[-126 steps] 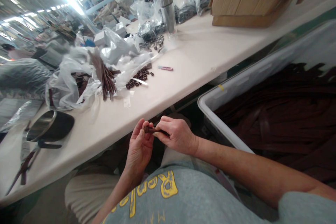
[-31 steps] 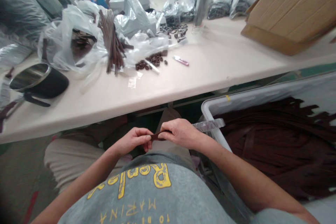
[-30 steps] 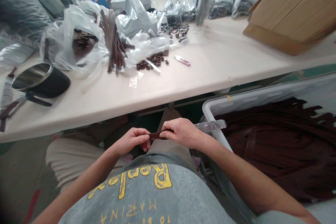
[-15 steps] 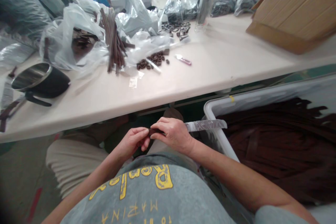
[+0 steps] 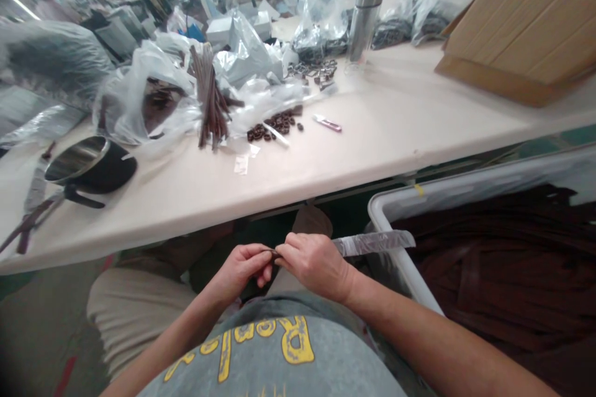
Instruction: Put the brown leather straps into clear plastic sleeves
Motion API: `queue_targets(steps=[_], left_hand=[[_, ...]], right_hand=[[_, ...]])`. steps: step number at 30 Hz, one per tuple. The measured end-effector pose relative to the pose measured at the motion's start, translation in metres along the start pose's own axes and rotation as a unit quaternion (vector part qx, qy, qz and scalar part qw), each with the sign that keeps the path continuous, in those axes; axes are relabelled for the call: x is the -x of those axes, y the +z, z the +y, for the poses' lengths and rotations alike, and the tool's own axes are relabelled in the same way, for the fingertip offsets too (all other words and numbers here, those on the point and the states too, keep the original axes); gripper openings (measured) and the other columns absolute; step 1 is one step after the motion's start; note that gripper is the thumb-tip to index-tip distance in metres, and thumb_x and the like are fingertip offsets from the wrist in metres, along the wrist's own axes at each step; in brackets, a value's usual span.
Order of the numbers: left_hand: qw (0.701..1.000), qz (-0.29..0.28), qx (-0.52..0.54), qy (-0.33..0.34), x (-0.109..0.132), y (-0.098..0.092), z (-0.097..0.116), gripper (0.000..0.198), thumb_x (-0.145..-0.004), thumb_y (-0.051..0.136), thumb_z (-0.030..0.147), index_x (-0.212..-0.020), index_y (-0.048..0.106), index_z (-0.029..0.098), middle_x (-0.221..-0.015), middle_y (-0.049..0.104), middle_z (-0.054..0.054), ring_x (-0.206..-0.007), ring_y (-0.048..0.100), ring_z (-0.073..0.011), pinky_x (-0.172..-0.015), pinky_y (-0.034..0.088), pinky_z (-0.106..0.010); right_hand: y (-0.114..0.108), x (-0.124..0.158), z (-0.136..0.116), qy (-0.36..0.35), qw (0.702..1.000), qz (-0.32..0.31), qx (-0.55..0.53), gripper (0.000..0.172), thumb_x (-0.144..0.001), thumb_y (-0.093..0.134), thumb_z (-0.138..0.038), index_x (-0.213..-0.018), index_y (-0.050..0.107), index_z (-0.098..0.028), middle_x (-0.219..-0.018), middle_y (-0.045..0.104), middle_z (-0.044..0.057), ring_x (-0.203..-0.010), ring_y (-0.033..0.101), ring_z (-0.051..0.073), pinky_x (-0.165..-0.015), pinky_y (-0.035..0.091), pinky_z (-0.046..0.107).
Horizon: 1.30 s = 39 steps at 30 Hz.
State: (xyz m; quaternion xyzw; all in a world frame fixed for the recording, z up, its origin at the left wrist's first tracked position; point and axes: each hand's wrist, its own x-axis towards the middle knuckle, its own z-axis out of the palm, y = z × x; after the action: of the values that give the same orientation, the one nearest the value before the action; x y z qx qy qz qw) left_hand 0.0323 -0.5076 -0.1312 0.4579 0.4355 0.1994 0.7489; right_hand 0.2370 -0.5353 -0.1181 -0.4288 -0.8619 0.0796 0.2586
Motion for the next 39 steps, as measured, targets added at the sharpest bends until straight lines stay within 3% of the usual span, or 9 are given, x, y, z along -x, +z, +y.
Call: queue_targets(steps=[5, 11, 16, 20, 23, 26, 31, 33, 39], left_hand=[[0.988, 0.064, -0.103, 0.099, -0.007, 0.000, 0.002, 0.031, -0.077, 0.076, 0.039, -0.099, 0.074, 0.018, -0.080, 0.072, -0.005, -0.068, 0.062, -0.0159, -0.066, 0.049, -0.027], [0.904, 0.033, -0.364, 0.223, -0.014, -0.005, 0.022, 0.017, -0.085, 0.069, 0.031, -0.098, 0.078, 0.024, -0.087, 0.074, -0.006, -0.081, 0.066, -0.0203, -0.077, 0.048, -0.029], [0.907, 0.007, -0.370, 0.201, -0.021, -0.003, 0.034, 0.012, -0.084, 0.070, 0.031, -0.087, 0.079, 0.024, -0.082, 0.076, -0.004, -0.076, 0.066, -0.0199, -0.075, 0.049, -0.028], [0.936, -0.036, -0.318, 0.145, -0.032, -0.010, 0.058, 0.020, -0.080, 0.072, 0.031, -0.096, 0.077, 0.020, -0.081, 0.075, -0.003, -0.070, 0.064, -0.0173, -0.067, 0.048, -0.026], [0.937, 0.008, -0.308, 0.167, -0.054, -0.026, 0.089, 0.023, -0.083, 0.067, 0.036, -0.096, 0.076, 0.018, -0.076, 0.072, -0.002, -0.066, 0.063, -0.0155, -0.064, 0.048, -0.025], [0.894, 0.104, -0.368, 0.235, -0.091, -0.045, 0.126, 0.021, -0.086, 0.064, 0.036, -0.090, 0.075, 0.018, -0.076, 0.071, -0.003, -0.066, 0.064, -0.0163, -0.066, 0.049, -0.026], [0.725, 0.222, -0.583, 0.291, -0.154, -0.061, 0.172, 0.016, -0.084, 0.066, 0.021, -0.095, 0.077, 0.019, -0.094, 0.073, -0.008, -0.079, 0.067, -0.0205, -0.079, 0.048, -0.030], [0.709, 0.219, -0.605, 0.289, -0.171, -0.061, 0.180, 0.017, -0.080, 0.067, 0.015, -0.092, 0.078, 0.020, -0.098, 0.073, -0.009, -0.084, 0.067, -0.0225, -0.083, 0.048, -0.032], [0.720, 0.206, -0.598, 0.285, -0.191, -0.059, 0.188, 0.014, -0.074, 0.069, 0.010, -0.073, 0.076, 0.021, -0.089, 0.072, -0.007, -0.086, 0.066, -0.0231, -0.086, 0.048, -0.033]], right_hand=[[0.000, 0.003, 0.009, 0.003, 1.000, 0.018, 0.000, 0.040, -0.106, 0.038, -0.030, -0.083, 0.067, -0.016, -0.070, 0.059, 0.004, -0.063, 0.056, 0.016, -0.058, 0.033, 0.029], [0.000, 0.006, 0.017, 0.015, 0.999, 0.026, -0.011, 0.040, -0.106, 0.038, -0.031, -0.082, 0.066, -0.017, -0.070, 0.058, 0.003, -0.063, 0.055, 0.015, -0.058, 0.033, 0.029], [-0.005, 0.006, 0.021, 0.025, 0.999, 0.032, -0.025, 0.038, -0.105, 0.040, -0.032, -0.081, 0.066, -0.018, -0.071, 0.058, 0.003, -0.063, 0.055, 0.015, -0.058, 0.034, 0.029], [-0.013, 0.005, 0.031, 0.055, 0.997, 0.050, -0.030, 0.034, -0.104, 0.043, -0.031, -0.083, 0.066, -0.018, -0.072, 0.059, 0.003, -0.064, 0.057, 0.016, -0.058, 0.035, 0.029], [-0.019, 0.004, 0.041, 0.079, 0.994, 0.069, -0.025, 0.030, -0.103, 0.045, -0.031, -0.085, 0.065, -0.018, -0.073, 0.060, 0.003, -0.065, 0.058, 0.016, -0.059, 0.036, 0.028], [-0.020, 0.005, 0.048, 0.095, 0.992, 0.077, -0.022, 0.029, -0.102, 0.047, -0.031, -0.084, 0.065, -0.018, -0.074, 0.061, 0.003, -0.064, 0.057, 0.015, -0.059, 0.037, 0.027], [-0.013, 0.007, 0.052, 0.100, 0.992, 0.069, -0.022, 0.028, -0.101, 0.047, -0.030, -0.082, 0.063, -0.019, -0.075, 0.062, 0.002, -0.064, 0.058, 0.015, -0.059, 0.037, 0.027], [-0.010, 0.008, 0.052, 0.102, 0.992, 0.070, -0.015, 0.028, -0.101, 0.047, -0.030, -0.082, 0.063, -0.018, -0.075, 0.062, 0.002, -0.065, 0.059, 0.015, -0.059, 0.036, 0.027], [-0.006, 0.010, 0.052, 0.115, 0.991, 0.072, -0.019, 0.024, -0.099, 0.051, -0.031, -0.083, 0.064, -0.019, -0.074, 0.062, 0.002, -0.066, 0.059, 0.015, -0.059, 0.037, 0.027]])
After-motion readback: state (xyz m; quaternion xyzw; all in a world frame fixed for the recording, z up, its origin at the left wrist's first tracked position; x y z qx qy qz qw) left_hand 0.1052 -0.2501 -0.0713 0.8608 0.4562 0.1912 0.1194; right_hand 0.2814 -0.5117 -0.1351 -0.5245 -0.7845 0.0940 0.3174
